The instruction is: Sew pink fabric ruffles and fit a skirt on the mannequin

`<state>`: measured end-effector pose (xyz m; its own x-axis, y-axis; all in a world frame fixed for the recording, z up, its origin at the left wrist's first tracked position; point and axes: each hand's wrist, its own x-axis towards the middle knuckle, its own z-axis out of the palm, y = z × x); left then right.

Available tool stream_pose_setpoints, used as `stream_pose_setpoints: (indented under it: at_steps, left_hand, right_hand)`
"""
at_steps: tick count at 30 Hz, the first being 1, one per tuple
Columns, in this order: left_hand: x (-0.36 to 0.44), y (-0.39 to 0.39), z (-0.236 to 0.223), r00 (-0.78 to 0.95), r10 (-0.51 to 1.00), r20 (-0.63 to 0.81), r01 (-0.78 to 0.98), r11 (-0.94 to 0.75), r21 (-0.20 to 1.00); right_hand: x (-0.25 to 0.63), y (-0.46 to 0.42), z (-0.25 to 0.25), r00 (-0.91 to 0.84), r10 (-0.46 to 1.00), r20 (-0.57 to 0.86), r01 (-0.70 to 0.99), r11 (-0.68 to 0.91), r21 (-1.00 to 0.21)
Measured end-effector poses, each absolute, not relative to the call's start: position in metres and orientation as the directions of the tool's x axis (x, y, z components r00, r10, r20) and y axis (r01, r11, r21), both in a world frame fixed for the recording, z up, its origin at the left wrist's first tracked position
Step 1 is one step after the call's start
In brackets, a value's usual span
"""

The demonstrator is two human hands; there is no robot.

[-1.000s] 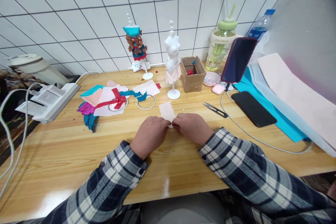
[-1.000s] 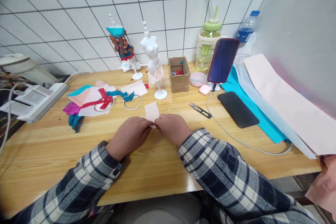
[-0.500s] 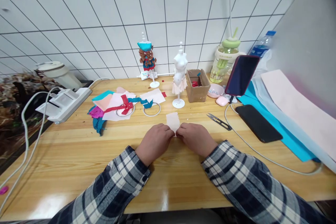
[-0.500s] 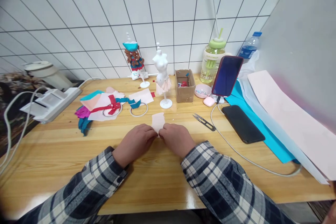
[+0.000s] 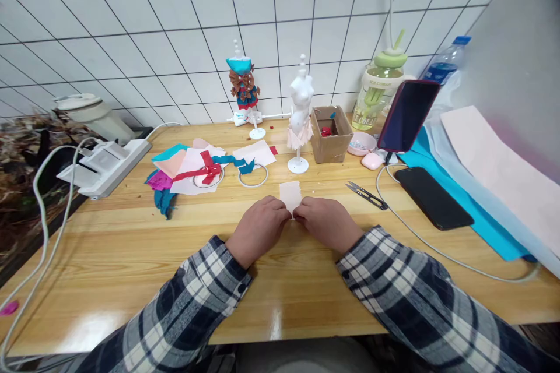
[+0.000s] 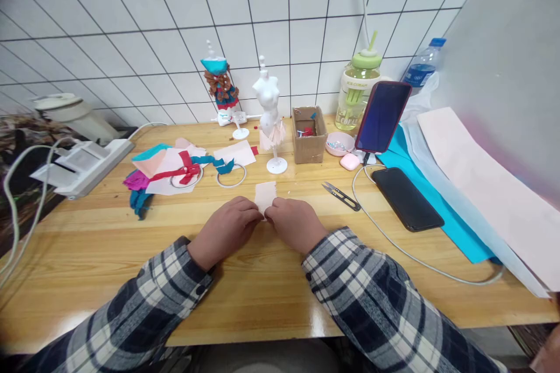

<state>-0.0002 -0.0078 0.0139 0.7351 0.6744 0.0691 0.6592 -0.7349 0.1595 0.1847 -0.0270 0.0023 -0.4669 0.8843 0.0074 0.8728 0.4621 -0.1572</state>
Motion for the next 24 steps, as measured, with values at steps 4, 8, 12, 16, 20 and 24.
stream_pose_setpoints:
  at_steps: [4,8,12,16,20,24]
  left_hand:
    - [0.0001,-0.0082,0.0129,0.701,0.709,0.069,0.690,-0.700,0.186]
    - [0.0001,-0.0084,0.0108,0.680,0.730,0.071,0.709,-0.679,0.189]
    - [-0.0006,-0.0078,0.0099,0.699,0.712,0.067,0.693,-0.698,0.181]
    - [-0.0009,-0.0073,0.0111,0.708,0.697,0.113,0.675,-0.716,0.179]
    - [-0.0010,-0.0074,0.0118,0.708,0.703,0.067,0.690,-0.709,0.147]
    - [-0.0014,-0.0077,0.0107,0.679,0.729,0.090,0.714,-0.683,0.151]
  right_hand:
    - [0.1843,-0.0279,0.0019,-0.466,0.885,0.027,0.872,0.464,-0.156]
    - [0.1833,-0.0277,0.0025,-0.448,0.894,-0.002,0.882,0.441,-0.167]
    - [0.1828,-0.0276,0.0029,-0.423,0.906,0.011,0.891,0.419,-0.176]
    - [0.1835,-0.0277,0.0030,-0.442,0.897,0.015,0.884,0.439,-0.163]
    - [0.1838,-0.0280,0.0034,-0.471,0.881,0.053,0.865,0.472,-0.171]
    - [0.1836,-0.0280,0.0027,-0.469,0.883,0.023,0.871,0.467,-0.155]
